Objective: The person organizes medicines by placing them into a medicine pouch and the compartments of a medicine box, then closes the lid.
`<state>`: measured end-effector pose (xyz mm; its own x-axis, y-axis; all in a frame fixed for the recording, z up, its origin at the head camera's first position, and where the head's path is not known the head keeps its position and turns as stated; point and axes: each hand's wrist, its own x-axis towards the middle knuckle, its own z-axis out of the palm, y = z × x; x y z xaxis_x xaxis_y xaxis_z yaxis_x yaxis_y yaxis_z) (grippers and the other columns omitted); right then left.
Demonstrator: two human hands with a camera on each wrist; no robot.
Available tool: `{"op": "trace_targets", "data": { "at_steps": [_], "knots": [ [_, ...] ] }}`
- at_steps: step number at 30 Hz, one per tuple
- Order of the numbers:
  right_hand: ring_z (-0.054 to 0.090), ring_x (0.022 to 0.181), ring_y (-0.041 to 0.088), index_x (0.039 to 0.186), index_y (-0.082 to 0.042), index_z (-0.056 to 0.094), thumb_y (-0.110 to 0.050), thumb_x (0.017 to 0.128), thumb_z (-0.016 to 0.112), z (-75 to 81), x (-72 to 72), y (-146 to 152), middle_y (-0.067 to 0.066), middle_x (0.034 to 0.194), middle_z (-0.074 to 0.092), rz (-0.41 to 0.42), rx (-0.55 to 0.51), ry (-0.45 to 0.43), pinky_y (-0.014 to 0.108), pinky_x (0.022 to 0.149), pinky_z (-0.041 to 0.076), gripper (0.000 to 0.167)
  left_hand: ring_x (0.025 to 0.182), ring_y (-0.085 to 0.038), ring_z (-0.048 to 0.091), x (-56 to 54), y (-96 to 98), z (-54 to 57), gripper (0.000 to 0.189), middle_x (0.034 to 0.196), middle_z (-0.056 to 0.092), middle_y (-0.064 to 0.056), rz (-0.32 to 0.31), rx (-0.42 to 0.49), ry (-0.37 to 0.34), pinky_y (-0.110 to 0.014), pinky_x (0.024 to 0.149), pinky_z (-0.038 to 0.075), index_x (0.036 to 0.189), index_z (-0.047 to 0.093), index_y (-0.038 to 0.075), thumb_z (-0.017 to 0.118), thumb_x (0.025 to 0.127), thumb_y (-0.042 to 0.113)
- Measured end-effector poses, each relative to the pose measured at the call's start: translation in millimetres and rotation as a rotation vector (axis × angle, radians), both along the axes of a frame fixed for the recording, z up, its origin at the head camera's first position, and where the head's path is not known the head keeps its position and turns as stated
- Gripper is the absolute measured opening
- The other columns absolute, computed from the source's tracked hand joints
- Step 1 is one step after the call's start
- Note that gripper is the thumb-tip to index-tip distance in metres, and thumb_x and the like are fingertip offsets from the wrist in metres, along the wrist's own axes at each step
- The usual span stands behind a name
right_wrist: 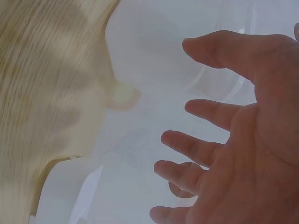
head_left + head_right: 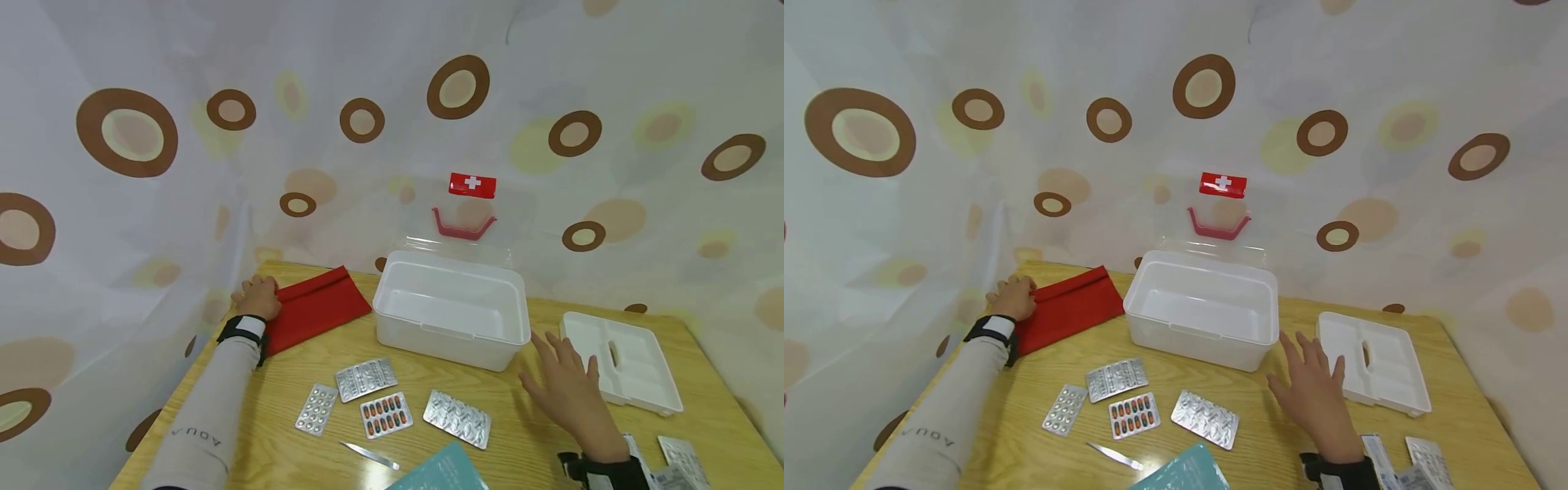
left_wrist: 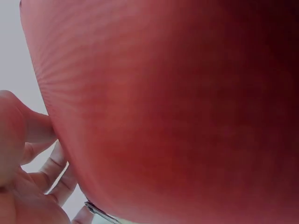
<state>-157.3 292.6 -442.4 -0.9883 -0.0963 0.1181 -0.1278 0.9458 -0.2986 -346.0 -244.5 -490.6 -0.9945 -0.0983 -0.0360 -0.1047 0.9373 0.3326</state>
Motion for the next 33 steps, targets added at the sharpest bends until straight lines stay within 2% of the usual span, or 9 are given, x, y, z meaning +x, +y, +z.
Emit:
{"op": "trace_targets", "data": {
  "at_steps": [4,9,13,17,22,28,31,33],
  "knots": [
    [0.023,0.138,0.066,0.154,-0.004,0.036,-0.035,0.096,0.067,0.2,0.1,0.6,0.036,0.153,0.03,0.002,-0.003,-0.004,0.087,0.1,0.009,0.073,0.121,-0.051,0.039,-1.9,-4.5,2.3,0.034,0.124,0.051,-0.031,-0.014,0.007,0.013,-0.065,0.095,0.028,0.125,0.06,-0.003,0.061,0.094,0.009],
    [0.022,0.138,0.065,0.154,-0.004,0.036,-0.034,0.096,0.067,2.4,3.1,2.2,0.035,0.153,0.031,0.004,-0.017,-0.007,0.087,0.1,0.007,0.072,0.114,-0.051,0.044,0.3,-9.5,11.1,0.022,0.117,0.056,-0.028,-0.051,0.006,0.101,-0.065,0.09,0.028,0.113,0.068,0.001,0.059,0.095,0.009],
    [0.022,0.139,0.065,0.154,-0.004,0.036,-0.035,0.097,0.066,6.8,3.7,2.3,0.035,0.153,0.031,0.007,-0.021,-0.013,0.086,0.102,0.006,0.072,0.105,-0.048,0.053,4.0,-13.4,27.9,0.018,0.108,0.061,-0.024,-0.1,0.029,0.151,-0.065,0.089,0.034,0.107,0.07,0.003,0.06,0.097,0.013],
    [0.023,0.138,0.064,0.153,-0.002,0.037,-0.035,0.097,0.066,10.1,3.3,2.0,0.036,0.152,0.031,0.0,-0.014,-0.017,0.086,0.102,0.007,0.072,0.09,-0.037,0.061,12.2,-18.1,47.9,0.019,0.098,0.067,-0.019,-0.176,0.117,0.188,-0.051,0.08,0.049,0.106,0.074,0.003,0.063,0.095,0.015],
    [0.031,0.133,0.063,0.153,-0.001,0.037,-0.036,0.097,0.067,12.1,2.9,1.9,0.036,0.151,0.032,0.002,-0.014,0.002,0.086,0.102,0.007,0.072,0.087,-0.03,0.06,30.1,-16.1,73.2,0.016,0.093,0.069,-0.014,-0.243,0.212,0.214,-0.038,0.073,0.048,0.104,0.075,0.005,0.067,0.095,0.015],
    [0.034,0.131,0.063,0.153,-0.001,0.036,-0.037,0.097,0.066,12.6,3.9,-0.1,0.035,0.151,0.033,0.012,-0.025,0.004,0.086,0.101,0.009,0.073,0.087,-0.028,0.06,58.9,-5.3,95.1,0.016,0.095,0.07,-0.012,-0.265,0.282,0.228,-0.035,0.072,0.046,0.104,0.074,0.006,0.066,0.097,0.018],
    [0.036,0.128,0.064,0.153,0.002,0.036,-0.035,0.097,0.065,14.0,4.5,-0.3,0.037,0.149,0.035,-0.02,-0.008,-0.009,0.085,0.101,0.014,0.073,0.088,-0.028,0.06,75.9,0.4,104.3,0.017,0.099,0.071,-0.012,-0.269,0.316,0.214,-0.036,0.074,0.048,0.106,0.073,0.007,0.065,0.097,0.019],
    [0.041,0.124,0.064,0.152,0.004,0.036,-0.034,0.097,0.064,15.9,5.0,-0.1,0.039,0.147,0.037,-0.043,0.002,-0.012,0.081,0.1,0.023,0.073,0.09,-0.029,0.062,87.2,4.5,110.3,0.015,0.1,0.071,-0.012,-0.284,0.333,0.209,-0.036,0.076,0.048,0.104,0.072,0.007,0.065,0.097,0.018]
  ]
}}
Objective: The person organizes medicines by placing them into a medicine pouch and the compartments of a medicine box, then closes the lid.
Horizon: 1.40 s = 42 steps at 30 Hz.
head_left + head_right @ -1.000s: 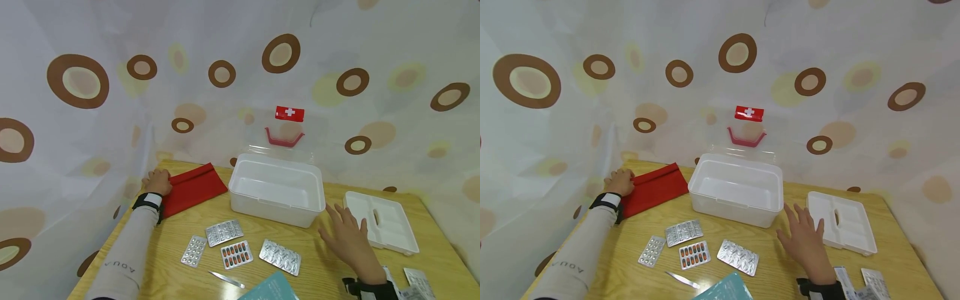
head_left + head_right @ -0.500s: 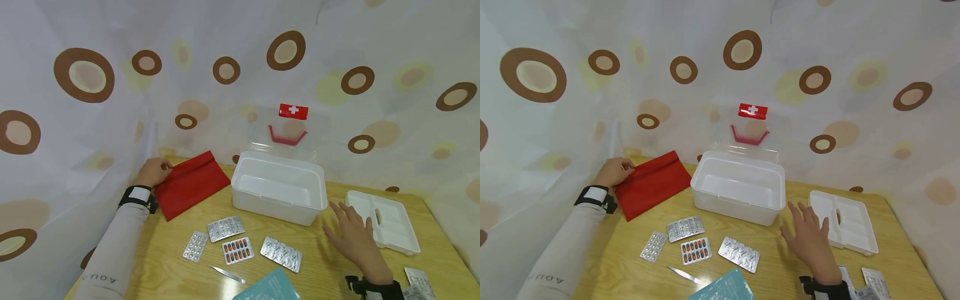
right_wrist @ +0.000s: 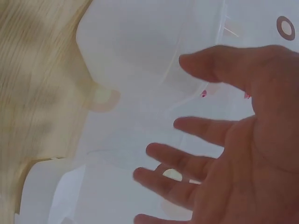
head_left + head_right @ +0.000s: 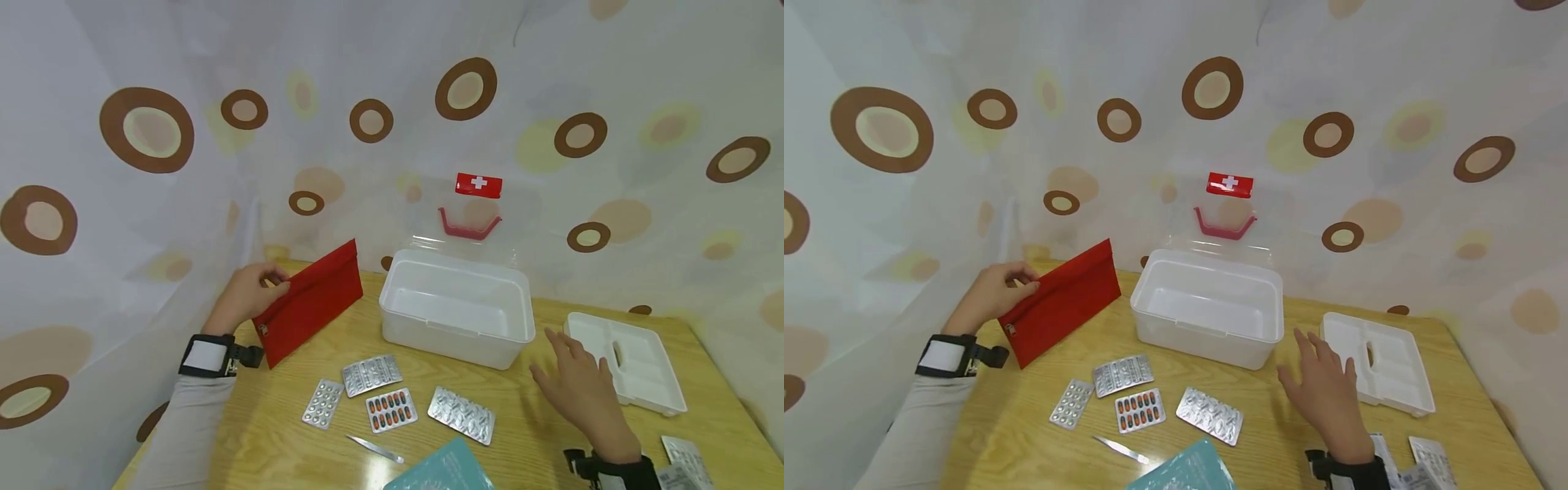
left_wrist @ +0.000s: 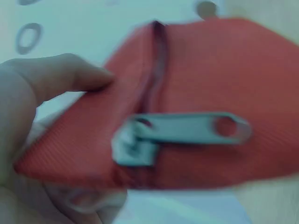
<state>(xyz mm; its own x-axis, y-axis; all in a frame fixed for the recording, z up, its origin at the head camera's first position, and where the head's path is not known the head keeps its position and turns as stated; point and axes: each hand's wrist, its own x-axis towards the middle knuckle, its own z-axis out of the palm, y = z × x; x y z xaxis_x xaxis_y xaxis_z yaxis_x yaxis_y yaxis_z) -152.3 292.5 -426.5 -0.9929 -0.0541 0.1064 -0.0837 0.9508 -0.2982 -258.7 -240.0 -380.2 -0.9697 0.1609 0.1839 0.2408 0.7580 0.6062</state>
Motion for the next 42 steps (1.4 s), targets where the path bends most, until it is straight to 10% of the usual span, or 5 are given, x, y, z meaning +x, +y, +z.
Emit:
{"op": "trace_targets", "data": {
  "at_steps": [5,16,30,42],
  "knots": [
    [0.053,0.112,0.062,0.154,0.005,0.033,-0.035,0.1,0.058,4.4,2.3,2.2,0.041,0.144,0.038,-0.025,-0.019,-0.032,0.065,0.074,0.05,0.071,0.085,-0.026,0.063,28.1,14.3,8.3,0.007,0.096,0.07,-0.01,-0.014,0.036,-0.022,-0.035,0.07,0.049,0.099,0.069,0.008,0.065,0.095,0.014],
    [0.058,0.104,0.059,0.154,0.002,0.035,-0.036,0.101,0.058,12.8,7.6,-5.9,0.039,0.143,0.04,-0.031,-0.045,-0.03,0.062,0.068,0.051,0.069,0.064,-0.022,0.056,64.9,48.7,22.3,0.015,0.085,0.067,-0.011,0.066,-0.017,-0.056,-0.031,0.053,0.044,0.104,0.061,0.007,0.057,0.089,0.007],
    [0.06,0.099,0.056,0.156,0.0,0.03,-0.036,0.1,0.06,24.7,19.6,-13.0,0.039,0.139,0.042,-0.039,-0.058,-0.001,0.055,0.059,0.051,0.073,0.1,-0.029,0.06,82.5,49.5,35.9,0.047,0.14,0.059,-0.016,-0.085,0.016,0.016,-0.033,0.073,0.05,0.141,0.059,0.005,0.047,0.096,0.001],
    [0.058,0.081,0.03,0.154,-0.004,0.037,-0.027,0.097,0.065,41.0,43.9,-46.0,0.027,0.125,0.052,-0.036,-0.098,0.186,0.032,0.045,0.038,0.067,0.103,-0.024,0.063,101.9,61.4,55.5,0.038,0.139,0.059,-0.008,-0.253,0.047,0.15,-0.031,0.077,0.055,0.131,0.065,0.001,0.056,0.095,-0.002]
  ]
}}
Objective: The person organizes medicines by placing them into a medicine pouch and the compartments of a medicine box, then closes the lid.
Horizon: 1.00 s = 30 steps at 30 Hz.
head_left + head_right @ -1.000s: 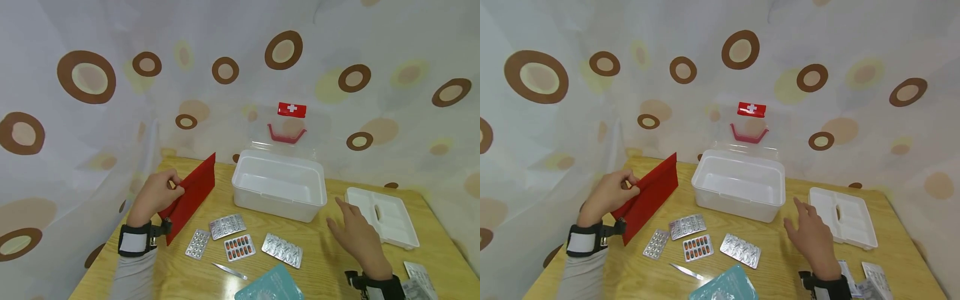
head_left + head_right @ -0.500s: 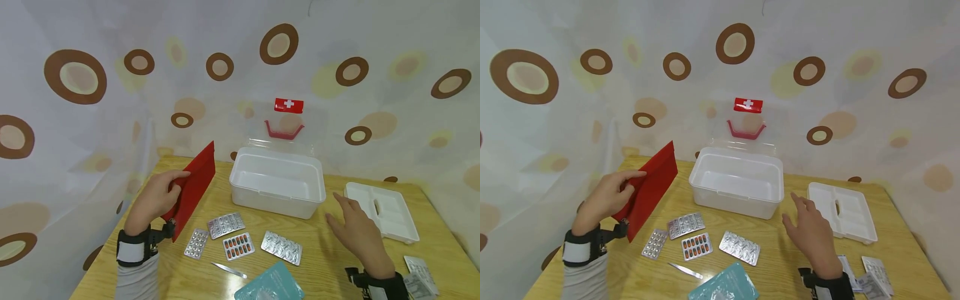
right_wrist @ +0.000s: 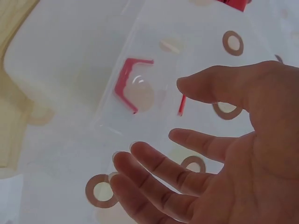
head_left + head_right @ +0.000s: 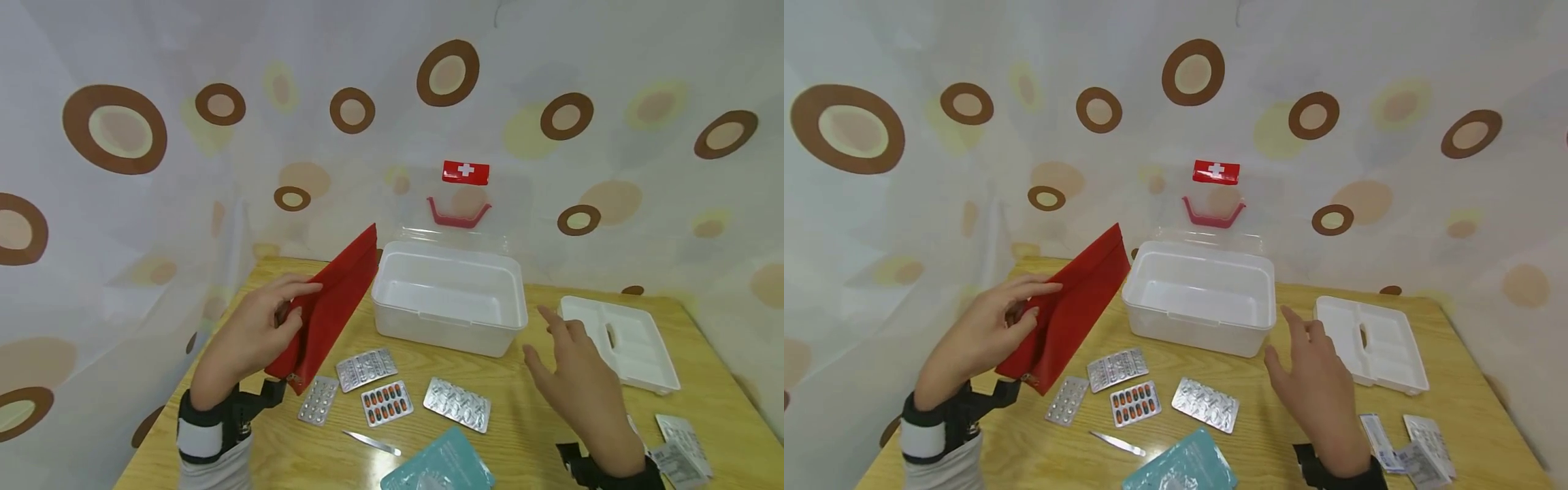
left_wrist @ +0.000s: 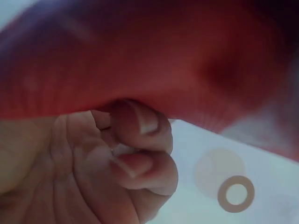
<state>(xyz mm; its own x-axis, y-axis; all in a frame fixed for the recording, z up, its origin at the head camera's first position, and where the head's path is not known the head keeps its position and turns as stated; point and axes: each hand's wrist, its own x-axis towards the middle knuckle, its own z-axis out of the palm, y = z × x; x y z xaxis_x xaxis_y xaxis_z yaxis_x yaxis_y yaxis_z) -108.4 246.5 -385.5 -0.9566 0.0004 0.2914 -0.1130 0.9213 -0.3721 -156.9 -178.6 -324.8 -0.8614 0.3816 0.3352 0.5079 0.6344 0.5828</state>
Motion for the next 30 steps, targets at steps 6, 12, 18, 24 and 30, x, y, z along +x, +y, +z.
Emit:
{"op": "trace_targets", "data": {
  "at_steps": [6,12,18,24,30],
  "knots": [
    [0.055,0.077,0.02,0.144,-0.008,0.052,-0.022,0.095,0.069,6.3,6.2,-17.0,0.017,0.117,0.056,0.058,0.009,0.116,0.027,0.045,0.035,0.054,0.098,-0.021,0.063,8.7,4.9,4.6,0.045,0.144,0.055,-0.008,-0.091,0.048,-0.035,-0.028,0.076,0.057,0.139,0.059,0.001,0.062,0.094,-0.003],
    [0.062,0.082,0.016,0.131,-0.011,0.065,-0.015,0.089,0.075,10.4,10.1,-40.5,0.006,0.115,0.061,0.202,0.02,0.205,0.024,0.055,0.046,0.043,0.077,-0.012,0.059,15.3,6.7,5.6,0.057,0.151,0.049,-0.008,-0.214,0.065,-0.077,-0.026,0.07,0.052,0.147,0.051,0.004,0.066,0.093,-0.003],
    [0.067,0.103,0.017,0.131,-0.019,0.065,-0.016,0.09,0.076,15.4,12.6,-80.3,-0.001,0.131,0.061,0.419,-0.033,0.22,0.032,0.077,0.06,0.043,0.071,-0.01,0.057,19.2,19.8,10.2,0.048,0.144,0.057,-0.01,-0.248,0.048,-0.081,-0.026,0.066,0.052,0.141,0.058,0.003,0.065,0.094,-0.001],
    [0.059,0.124,0.016,0.132,-0.018,0.065,-0.016,0.089,0.076,21.8,12.8,-124.7,-0.004,0.139,0.059,0.615,-0.064,0.264,0.036,0.092,0.057,0.045,0.063,-0.006,0.053,27.7,31.8,13.1,0.041,0.139,0.062,-0.01,-0.299,0.046,-0.093,-0.024,0.059,0.051,0.134,0.064,0.002,0.064,0.093,-0.002],
    [0.059,0.112,0.012,0.133,-0.017,0.066,-0.013,0.089,0.075,20.0,11.1,-155.9,-0.006,0.134,0.062,0.751,-0.052,0.28,0.027,0.089,0.054,0.046,0.065,-0.005,0.052,34.3,38.9,13.2,0.039,0.138,0.062,-0.008,-0.316,0.053,-0.072,-0.023,0.06,0.049,0.132,0.066,0.004,0.061,0.093,-0.001]
  ]
}}
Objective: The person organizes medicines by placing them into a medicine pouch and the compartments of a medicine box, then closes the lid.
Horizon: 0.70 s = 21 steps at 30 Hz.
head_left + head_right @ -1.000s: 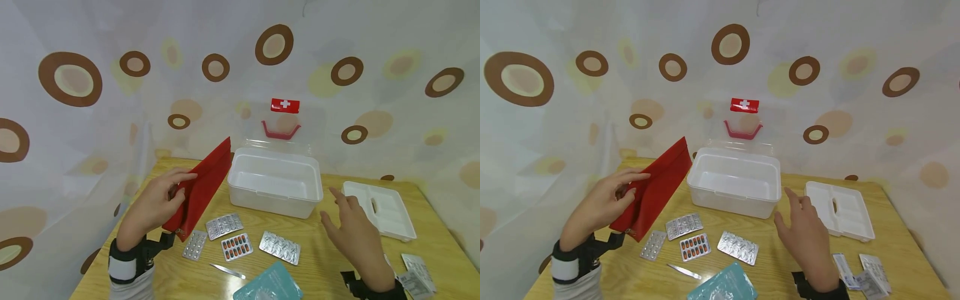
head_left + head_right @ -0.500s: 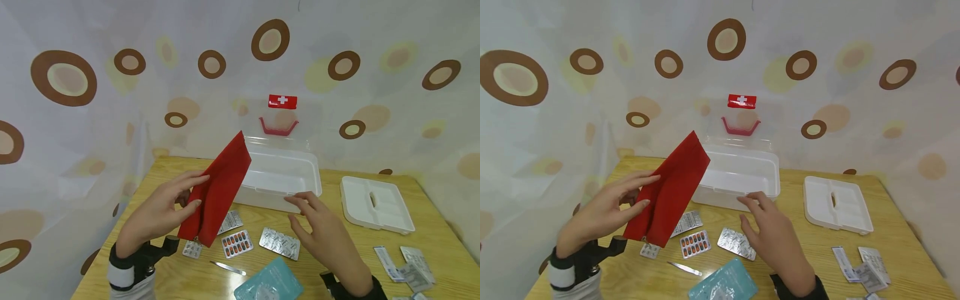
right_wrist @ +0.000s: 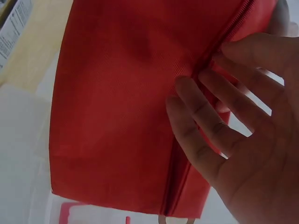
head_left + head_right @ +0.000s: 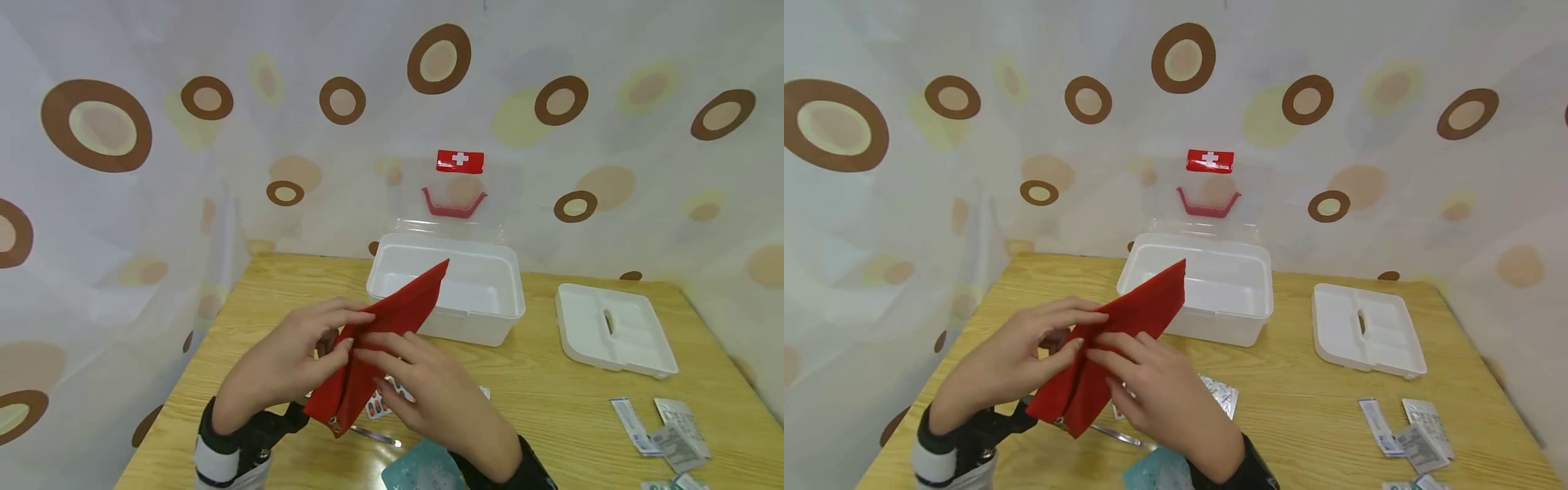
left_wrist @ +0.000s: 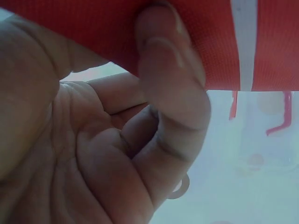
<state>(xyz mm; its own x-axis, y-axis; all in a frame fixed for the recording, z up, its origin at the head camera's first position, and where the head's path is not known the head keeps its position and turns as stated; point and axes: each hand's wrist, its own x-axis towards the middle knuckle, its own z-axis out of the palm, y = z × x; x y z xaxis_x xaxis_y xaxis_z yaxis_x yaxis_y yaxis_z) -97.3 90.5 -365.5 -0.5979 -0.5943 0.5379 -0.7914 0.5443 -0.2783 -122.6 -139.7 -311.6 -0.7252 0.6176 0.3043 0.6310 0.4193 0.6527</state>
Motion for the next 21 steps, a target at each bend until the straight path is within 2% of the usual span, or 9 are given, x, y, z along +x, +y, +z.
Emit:
{"op": "trace_targets", "data": {
  "at_steps": [7,11,16,21],
  "knots": [
    [0.057,0.096,0.01,0.118,-0.015,0.071,-0.012,0.088,0.077,-4.7,-2.1,-12.9,-0.004,0.114,0.062,0.012,0.005,0.036,0.022,0.079,0.052,0.031,0.062,-0.005,0.051,2.5,-0.8,2.2,0.041,0.135,0.063,-0.004,-0.01,-0.013,-0.038,-0.023,0.059,0.05,0.134,0.064,0.007,0.059,0.094,-0.002],
    [0.054,0.089,0.009,0.106,-0.016,0.073,-0.016,0.087,0.081,-5.9,0.3,-14.2,-0.004,0.104,0.057,-0.003,0.008,0.049,0.02,0.075,0.05,0.021,0.061,-0.004,0.048,4.9,-2.4,3.6,0.042,0.133,0.064,-0.003,0.009,-0.031,-0.034,-0.023,0.058,0.047,0.133,0.065,0.008,0.056,0.094,-0.002],
    [0.055,0.089,0.008,0.102,-0.018,0.073,-0.022,0.084,0.084,-3.5,8.0,-13.1,-0.007,0.104,0.061,-0.012,0.027,0.035,0.019,0.076,0.05,0.021,0.058,-0.003,0.044,8.4,-6.3,3.6,0.041,0.133,0.064,-0.003,0.07,-0.043,-0.022,-0.022,0.057,0.045,0.131,0.067,0.01,0.056,0.093,-0.002],
    [0.057,0.09,0.007,0.108,-0.02,0.074,-0.022,0.085,0.083,3.2,15.7,-12.1,-0.01,0.101,0.063,-0.01,0.042,0.033,0.022,0.078,0.053,0.025,0.059,-0.004,0.047,9.2,-11.7,6.4,0.036,0.131,0.066,-0.002,0.165,-0.053,0.019,-0.022,0.057,0.046,0.126,0.071,0.011,0.06,0.094,-0.001]
  ]
}}
